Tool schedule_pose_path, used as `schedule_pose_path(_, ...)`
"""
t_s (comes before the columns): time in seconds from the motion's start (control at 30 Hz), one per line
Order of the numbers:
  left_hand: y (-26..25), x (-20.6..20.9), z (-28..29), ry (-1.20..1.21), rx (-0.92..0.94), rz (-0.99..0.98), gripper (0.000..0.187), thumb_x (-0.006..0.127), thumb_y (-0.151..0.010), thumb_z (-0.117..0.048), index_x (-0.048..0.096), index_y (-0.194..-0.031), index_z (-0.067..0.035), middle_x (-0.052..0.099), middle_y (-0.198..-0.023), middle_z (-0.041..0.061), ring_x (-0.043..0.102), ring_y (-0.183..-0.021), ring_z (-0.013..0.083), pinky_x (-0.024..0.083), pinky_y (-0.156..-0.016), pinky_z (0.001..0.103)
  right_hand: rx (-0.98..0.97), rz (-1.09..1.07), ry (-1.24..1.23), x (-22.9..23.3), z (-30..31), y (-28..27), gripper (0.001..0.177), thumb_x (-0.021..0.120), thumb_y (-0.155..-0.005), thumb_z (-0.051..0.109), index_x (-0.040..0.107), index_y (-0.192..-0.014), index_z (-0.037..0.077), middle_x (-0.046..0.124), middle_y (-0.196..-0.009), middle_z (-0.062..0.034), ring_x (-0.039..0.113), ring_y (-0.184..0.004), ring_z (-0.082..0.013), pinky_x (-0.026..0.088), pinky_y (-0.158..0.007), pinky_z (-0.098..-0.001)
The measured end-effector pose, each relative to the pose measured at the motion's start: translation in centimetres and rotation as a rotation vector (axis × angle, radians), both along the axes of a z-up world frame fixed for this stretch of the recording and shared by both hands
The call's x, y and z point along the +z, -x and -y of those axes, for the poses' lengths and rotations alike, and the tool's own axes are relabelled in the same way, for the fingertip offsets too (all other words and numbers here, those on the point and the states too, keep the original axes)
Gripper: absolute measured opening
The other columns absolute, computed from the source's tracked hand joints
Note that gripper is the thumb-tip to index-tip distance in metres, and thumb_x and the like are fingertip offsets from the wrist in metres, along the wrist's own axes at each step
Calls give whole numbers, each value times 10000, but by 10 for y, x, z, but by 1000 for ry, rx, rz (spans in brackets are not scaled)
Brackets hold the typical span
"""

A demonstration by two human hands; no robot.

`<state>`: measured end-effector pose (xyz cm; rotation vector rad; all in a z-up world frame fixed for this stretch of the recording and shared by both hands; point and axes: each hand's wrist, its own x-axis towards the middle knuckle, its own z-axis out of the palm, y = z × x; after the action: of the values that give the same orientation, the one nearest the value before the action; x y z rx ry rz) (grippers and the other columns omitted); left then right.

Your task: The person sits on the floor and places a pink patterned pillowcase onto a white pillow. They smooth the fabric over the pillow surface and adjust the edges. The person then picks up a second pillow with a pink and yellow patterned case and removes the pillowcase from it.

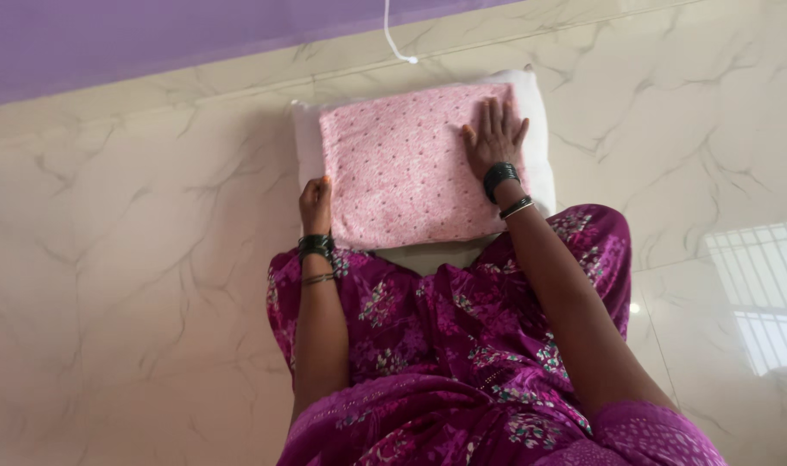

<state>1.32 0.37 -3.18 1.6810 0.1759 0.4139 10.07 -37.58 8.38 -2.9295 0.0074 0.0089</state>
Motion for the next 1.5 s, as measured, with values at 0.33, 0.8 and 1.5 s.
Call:
schedule_pose_path(0.33,6,19,8,106,60,-59,315,687,-1024,-277,590,-834,-45,431,-695,-89,342,-641,27,297,-553,241,1056,-108,444,8,-154,108,822,208,-1007,707,29,-1637,210,-31,-1727,-23,-14,-1585,-249,-74,-1238,-554)
schedule_pose_path(0.8,4,27,16,-147,167,-79,321,677,-1001,-327,638,-902,-25,612,-695,12,511,-618,94,455,-586,294,917,77,281,-8,-187,56,714,237,-1060,621,111,-1627,205,78,-1726,-18,88,-1586,-195,13,-1278,-484)
schedule_pose_path(1.5,11,50,24,66,131,-57,184,716,-955,-179,595,-1007,-50,590,-709,-64,486,-633,26,425,-577,224,-166,189,-260,-24,62,-28,528,591,-991,357,506,-1498,233,442,-1486,-169,371,-1382,-387,325,-1118,-585)
